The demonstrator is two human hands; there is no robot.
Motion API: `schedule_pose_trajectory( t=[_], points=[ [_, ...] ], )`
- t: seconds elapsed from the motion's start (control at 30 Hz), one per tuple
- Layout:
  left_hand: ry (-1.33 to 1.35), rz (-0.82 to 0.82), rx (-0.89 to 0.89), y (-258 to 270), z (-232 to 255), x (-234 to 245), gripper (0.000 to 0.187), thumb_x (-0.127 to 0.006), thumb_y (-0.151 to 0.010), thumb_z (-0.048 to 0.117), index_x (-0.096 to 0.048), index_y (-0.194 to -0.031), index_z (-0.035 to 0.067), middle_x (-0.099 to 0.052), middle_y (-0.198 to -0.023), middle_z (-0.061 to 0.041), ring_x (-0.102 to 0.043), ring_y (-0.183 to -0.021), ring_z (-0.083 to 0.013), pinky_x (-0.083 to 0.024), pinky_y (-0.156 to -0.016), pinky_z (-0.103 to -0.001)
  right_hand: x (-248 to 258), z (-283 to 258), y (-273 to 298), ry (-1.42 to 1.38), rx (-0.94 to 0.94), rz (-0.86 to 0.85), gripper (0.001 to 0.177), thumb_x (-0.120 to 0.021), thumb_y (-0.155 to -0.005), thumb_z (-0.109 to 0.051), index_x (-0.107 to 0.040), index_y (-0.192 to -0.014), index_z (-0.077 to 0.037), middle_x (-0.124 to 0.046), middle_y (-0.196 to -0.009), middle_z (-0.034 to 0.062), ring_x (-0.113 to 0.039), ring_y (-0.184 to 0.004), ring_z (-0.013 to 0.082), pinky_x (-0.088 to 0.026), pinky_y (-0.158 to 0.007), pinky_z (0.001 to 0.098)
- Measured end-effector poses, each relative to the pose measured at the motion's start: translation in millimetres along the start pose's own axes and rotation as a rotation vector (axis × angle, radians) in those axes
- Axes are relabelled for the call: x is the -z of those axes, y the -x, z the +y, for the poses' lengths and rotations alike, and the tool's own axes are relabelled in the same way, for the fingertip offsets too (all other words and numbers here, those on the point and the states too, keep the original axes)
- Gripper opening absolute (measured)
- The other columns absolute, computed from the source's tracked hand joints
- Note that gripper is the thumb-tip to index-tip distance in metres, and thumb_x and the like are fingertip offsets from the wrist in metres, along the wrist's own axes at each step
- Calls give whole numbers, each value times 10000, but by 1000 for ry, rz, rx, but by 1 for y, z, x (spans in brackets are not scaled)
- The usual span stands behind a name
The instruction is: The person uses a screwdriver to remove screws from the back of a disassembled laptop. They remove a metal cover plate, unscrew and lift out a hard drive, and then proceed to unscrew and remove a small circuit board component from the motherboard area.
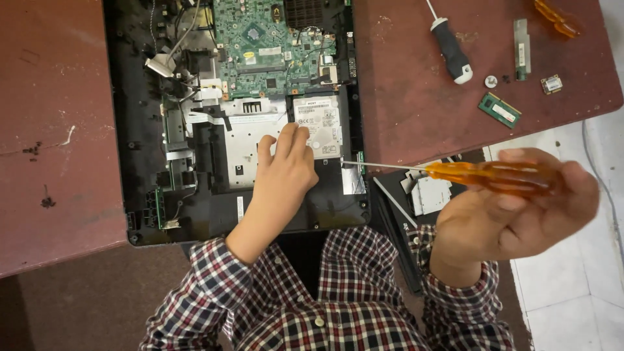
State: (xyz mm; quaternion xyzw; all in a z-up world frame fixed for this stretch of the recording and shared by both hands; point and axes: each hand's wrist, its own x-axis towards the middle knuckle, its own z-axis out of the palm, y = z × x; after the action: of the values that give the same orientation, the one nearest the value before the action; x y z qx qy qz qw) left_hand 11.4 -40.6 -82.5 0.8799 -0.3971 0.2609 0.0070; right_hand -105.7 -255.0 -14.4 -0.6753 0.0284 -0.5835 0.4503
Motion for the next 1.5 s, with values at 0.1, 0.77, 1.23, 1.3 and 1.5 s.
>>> schedule_pose_trajectory(
  t=[0.1, 0.77, 1.23, 1.3, 1.5],
  points=[
    [-6, -27, 21, -1, -4, 4, 151, -679, -757, 130, -576, -662, 185, -640, -1179, 1, -561, -1224, -192, -373, -966, -397, -1, -17, -13, 80, -98, 195, 398, -542, -1023, -355, -502, -1316, -88, -551, -1143, 202, -580, -1000, 284, -513, -785, 398],
    [1697, -480, 212, -26, 21, 83, 134, -662, -839, 159, -590, -770, 248, -532, -1492, -34, -425, -1432, -348, -256, -1153, -612, 25, -25, 30, 158, -77, -932, 133, -753, -938, -83, -734, -1056, -142, -557, -1119, 132, -458, -636, 129, -430, -587, 258],
    [1131, -116, 310, -11, 35, 68, 166, -617, -990, 348, -680, -1049, 207, -636, -1310, 23, -546, -1292, -232, -261, -1058, -398, 100, 209, -39, 897, -144, -495, 125, -736, -1012, 27, -719, -1088, -70, -494, -1166, 165, -600, -905, 316, -513, -797, 425],
    [976, -148, 286, -2, 25, 67, 181, -610, -970, 367, -693, -1028, 218, -676, -1258, 39, -559, -1283, -238, -260, -1043, -417, 121, 249, -35, 1056, -202, -461, 97, -732, -1005, -64, -727, -1064, -141, -535, -1182, 167, -634, -1119, 410, -511, -809, 556],
    [817, -186, 445, 32, -1, 64, 130, -619, -984, 221, -711, -1019, 136, -675, -1271, -57, -577, -1246, -297, -392, -1168, -474, 105, 252, -36, 1075, -149, -414, 182, -634, -905, -12, -688, -1023, -140, -507, -1125, 186, -638, -956, 456, -487, -800, 540]
  ],
)
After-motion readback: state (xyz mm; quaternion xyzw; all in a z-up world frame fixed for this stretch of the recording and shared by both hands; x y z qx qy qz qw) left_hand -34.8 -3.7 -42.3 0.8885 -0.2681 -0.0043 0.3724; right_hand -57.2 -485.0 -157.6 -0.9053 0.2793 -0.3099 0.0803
